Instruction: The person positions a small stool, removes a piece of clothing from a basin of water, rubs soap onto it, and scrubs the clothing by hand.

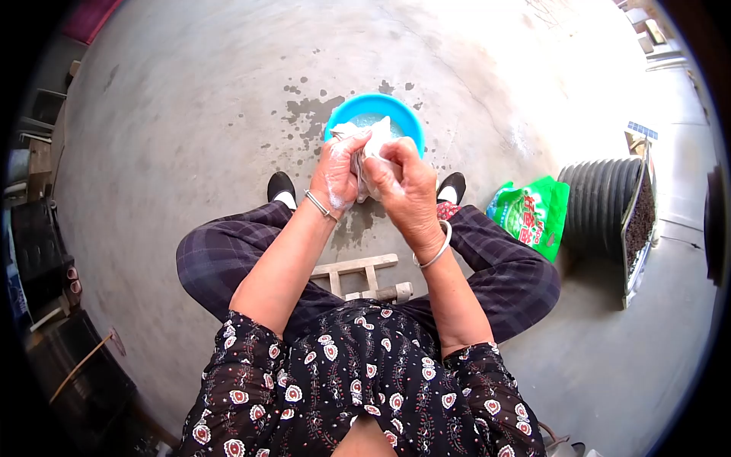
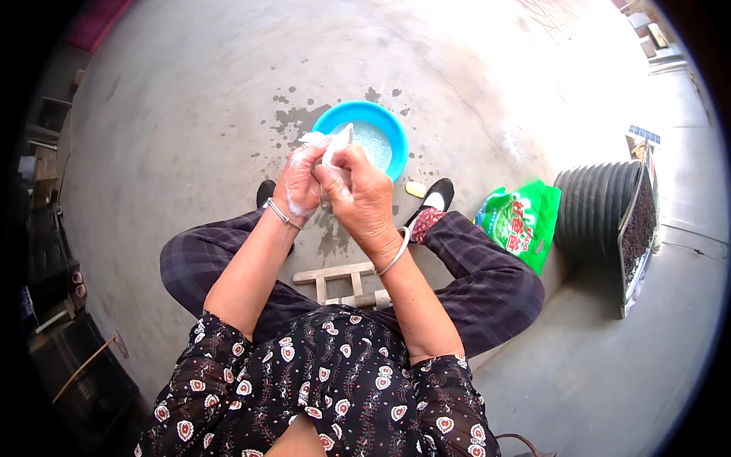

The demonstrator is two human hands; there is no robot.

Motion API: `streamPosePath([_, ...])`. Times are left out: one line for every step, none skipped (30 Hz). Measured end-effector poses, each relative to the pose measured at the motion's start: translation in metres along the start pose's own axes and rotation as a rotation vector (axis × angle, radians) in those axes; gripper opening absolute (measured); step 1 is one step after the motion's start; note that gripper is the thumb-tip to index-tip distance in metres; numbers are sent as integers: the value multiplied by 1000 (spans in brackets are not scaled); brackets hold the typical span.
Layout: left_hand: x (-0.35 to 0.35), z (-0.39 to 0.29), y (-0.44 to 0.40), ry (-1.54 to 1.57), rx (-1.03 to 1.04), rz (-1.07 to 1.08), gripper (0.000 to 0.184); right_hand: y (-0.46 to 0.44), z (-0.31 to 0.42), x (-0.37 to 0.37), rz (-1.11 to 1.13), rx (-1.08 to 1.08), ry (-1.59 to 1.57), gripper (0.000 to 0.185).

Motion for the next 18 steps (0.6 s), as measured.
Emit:
streamPosePath([-4, 3, 0, -54, 46, 7, 21, 8, 13, 15, 55, -88, 149, 20])
streamPosePath([-19, 8, -7, -35, -23, 117, 24, 15, 16, 31, 49, -238, 285, 25])
streamPosePath([-32, 16, -14, 28, -5, 157, 19, 12, 12, 35, -62, -265, 340, 27])
streamPosePath([-15, 19, -7, 2, 60, 22, 17, 1, -2, 33, -158, -119, 327, 26])
streamPosePath([5, 21, 0, -28, 123, -116, 15, -14, -20, 28, -253, 31, 308, 26])
streamPosePath([6, 20, -3, -20, 156, -107, 13, -25, -37, 25, -314, 137, 227, 22])
streamPosePath([3, 17, -7, 4, 156, -72, 12, -31, -38, 26, -290, 141, 172, 20])
streamPosePath([1, 15, -10, 7, 140, -86, 11, -31, -35, 29, -300, 142, 163, 19])
streamPosePath([-3, 14, -12, 12, 124, -105, 11, -25, -28, 35, -307, 146, 154, 18])
streamPosePath([-13, 8, -14, 38, 90, -17, 11, -7, -14, 42, -248, -38, 193, 21])
streamPosePath([-24, 4, -15, 66, 57, 66, 11, 12, -1, 49, -182, -219, 228, 25])
streamPosePath([-32, 7, -14, 36, 44, 0, 10, 19, -1, 52, -150, -185, 222, 25])
streamPosePath([-18, 13, -1, 206, 3, -8, 12, 11, -10, 49, -217, -31, 170, 28])
streamPosePath([-9, 24, -10, -32, 130, -98, 15, -9, -20, 41, -255, 71, 128, 27])
streamPosePath([-7, 36, -14, -267, 247, -194, 18, -26, -31, 29, -287, 186, 89, 27])
streamPosePath([-7, 37, -16, -256, 262, -127, 23, -40, -40, 25, -248, 254, 58, 25])
streamPosePath([-8, 36, -18, -185, 207, -97, 24, -37, -41, 25, -256, 180, 106, 24])
streamPosePath([-12, 34, -20, -114, 153, -69, 25, -28, -39, 29, -262, 107, 153, 22])
Point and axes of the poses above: each hand's wrist, its own y-axis away from the middle knuckle, its own x-axis out of the palm, z = x × y, the point moved 1 cm from there along -y, towards the middle knuckle, and after that the axes turned 5 degrees about -x, right-handed, at the moved point
